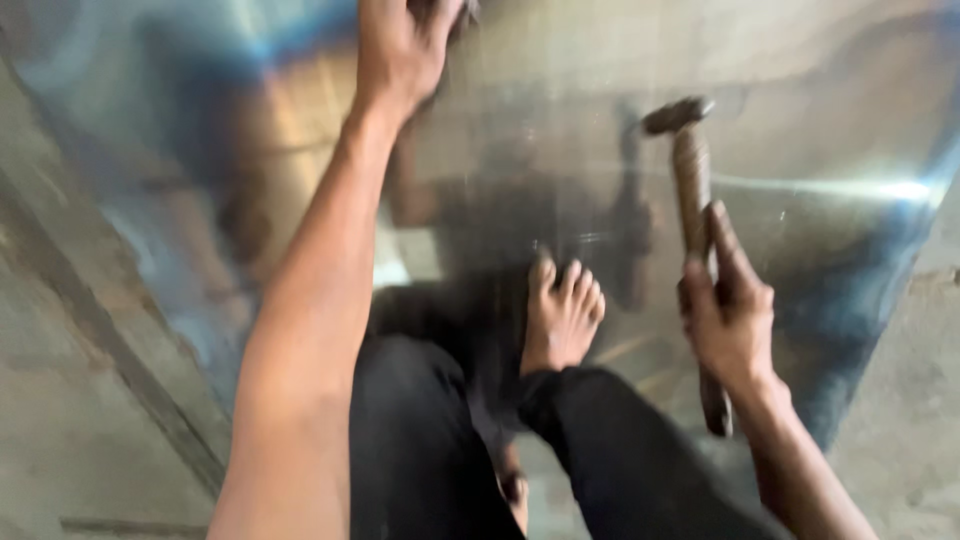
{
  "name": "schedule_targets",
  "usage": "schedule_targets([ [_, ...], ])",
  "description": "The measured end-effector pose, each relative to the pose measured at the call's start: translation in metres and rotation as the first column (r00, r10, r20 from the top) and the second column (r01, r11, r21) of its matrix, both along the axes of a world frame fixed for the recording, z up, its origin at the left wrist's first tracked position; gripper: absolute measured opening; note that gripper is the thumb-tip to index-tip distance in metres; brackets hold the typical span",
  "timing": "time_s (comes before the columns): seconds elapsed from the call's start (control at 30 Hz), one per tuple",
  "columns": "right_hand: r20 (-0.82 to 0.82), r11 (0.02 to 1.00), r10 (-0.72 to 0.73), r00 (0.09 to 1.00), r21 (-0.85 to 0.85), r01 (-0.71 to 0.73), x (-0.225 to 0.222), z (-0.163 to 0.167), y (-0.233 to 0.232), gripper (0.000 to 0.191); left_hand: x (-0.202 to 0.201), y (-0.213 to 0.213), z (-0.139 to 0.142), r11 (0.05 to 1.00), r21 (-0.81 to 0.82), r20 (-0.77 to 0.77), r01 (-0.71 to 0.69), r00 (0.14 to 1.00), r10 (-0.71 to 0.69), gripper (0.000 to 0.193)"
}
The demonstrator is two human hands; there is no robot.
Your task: The person uses a hammer and a chisel to work on a large, flat metal sheet placed on the floor. They repeatedly strike the chisel with the hammer to shape or flatten the metal surface.
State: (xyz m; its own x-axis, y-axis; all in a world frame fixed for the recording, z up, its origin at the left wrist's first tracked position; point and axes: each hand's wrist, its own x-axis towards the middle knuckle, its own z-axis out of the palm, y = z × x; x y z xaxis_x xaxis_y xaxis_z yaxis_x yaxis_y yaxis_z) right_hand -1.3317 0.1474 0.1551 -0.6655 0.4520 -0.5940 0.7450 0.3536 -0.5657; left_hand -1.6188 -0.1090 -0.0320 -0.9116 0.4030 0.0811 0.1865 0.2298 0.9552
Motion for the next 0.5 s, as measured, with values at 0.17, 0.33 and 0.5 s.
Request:
schedule_targets([
  [0.17, -0.158, 0.977, 0.211, 0.965, 0.013, -0.212, -0.036, 0.005, 0.000, 0.059, -0.002, 0.005, 0.044, 0.992, 0.125, 0.113, 0.027, 0.993, -0.041, 0.012],
  [0.33, -0.633, 0.881, 0.464, 0.620, 0.252, -0.402, -0.093, 0.034, -0.013, 0.051, -0.002, 0.001, 0.060, 0.953, -0.242, -0.295, 0.182, 0.922, -0.251, 0.022],
  [0.5, -0.099, 0.871, 0.485, 0.869, 0.139, -0.471, -0.156, 0.021, -0.029, 0.058, -0.009, 0.000, 0.064, 0.924, -0.320, -0.180, 0.211, 0.944, -0.278, 0.021],
])
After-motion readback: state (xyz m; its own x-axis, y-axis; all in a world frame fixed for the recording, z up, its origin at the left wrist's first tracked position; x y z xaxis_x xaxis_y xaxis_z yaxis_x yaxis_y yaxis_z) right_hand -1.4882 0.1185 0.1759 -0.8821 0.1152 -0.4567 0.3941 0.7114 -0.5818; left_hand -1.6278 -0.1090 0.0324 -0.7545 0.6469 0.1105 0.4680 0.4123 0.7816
